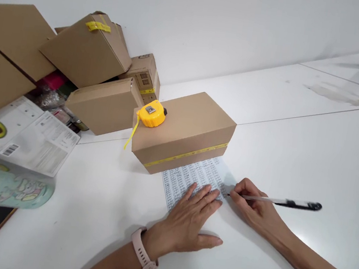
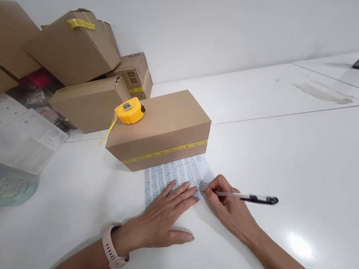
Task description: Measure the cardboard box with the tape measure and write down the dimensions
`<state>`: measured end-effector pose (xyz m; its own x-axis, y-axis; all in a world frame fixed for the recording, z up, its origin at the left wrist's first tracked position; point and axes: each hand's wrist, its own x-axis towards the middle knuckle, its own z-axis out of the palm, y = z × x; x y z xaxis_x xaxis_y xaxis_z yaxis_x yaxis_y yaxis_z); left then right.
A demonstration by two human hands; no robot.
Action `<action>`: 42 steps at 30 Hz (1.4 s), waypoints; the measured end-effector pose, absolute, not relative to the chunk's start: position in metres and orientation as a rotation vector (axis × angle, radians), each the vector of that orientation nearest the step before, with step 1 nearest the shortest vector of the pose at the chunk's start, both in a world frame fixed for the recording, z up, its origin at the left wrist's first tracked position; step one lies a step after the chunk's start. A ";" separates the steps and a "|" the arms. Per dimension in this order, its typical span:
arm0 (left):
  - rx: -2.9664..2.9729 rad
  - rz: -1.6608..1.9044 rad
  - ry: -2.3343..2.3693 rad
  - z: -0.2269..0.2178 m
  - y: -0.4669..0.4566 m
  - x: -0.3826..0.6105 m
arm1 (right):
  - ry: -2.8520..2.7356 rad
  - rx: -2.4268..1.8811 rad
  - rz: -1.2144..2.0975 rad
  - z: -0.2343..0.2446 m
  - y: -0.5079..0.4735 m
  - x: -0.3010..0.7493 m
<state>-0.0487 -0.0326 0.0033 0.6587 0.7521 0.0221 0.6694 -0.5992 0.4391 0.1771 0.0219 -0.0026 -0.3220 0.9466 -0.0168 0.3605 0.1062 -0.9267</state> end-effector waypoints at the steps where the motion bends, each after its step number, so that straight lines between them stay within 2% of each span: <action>1: 2.481 0.278 1.117 0.004 -0.032 -0.049 | -1.764 -1.265 1.217 -0.002 0.022 0.176; 42: 2.458 0.193 1.127 0.006 -0.032 -0.049 | -1.939 -1.268 1.078 -0.014 0.020 0.176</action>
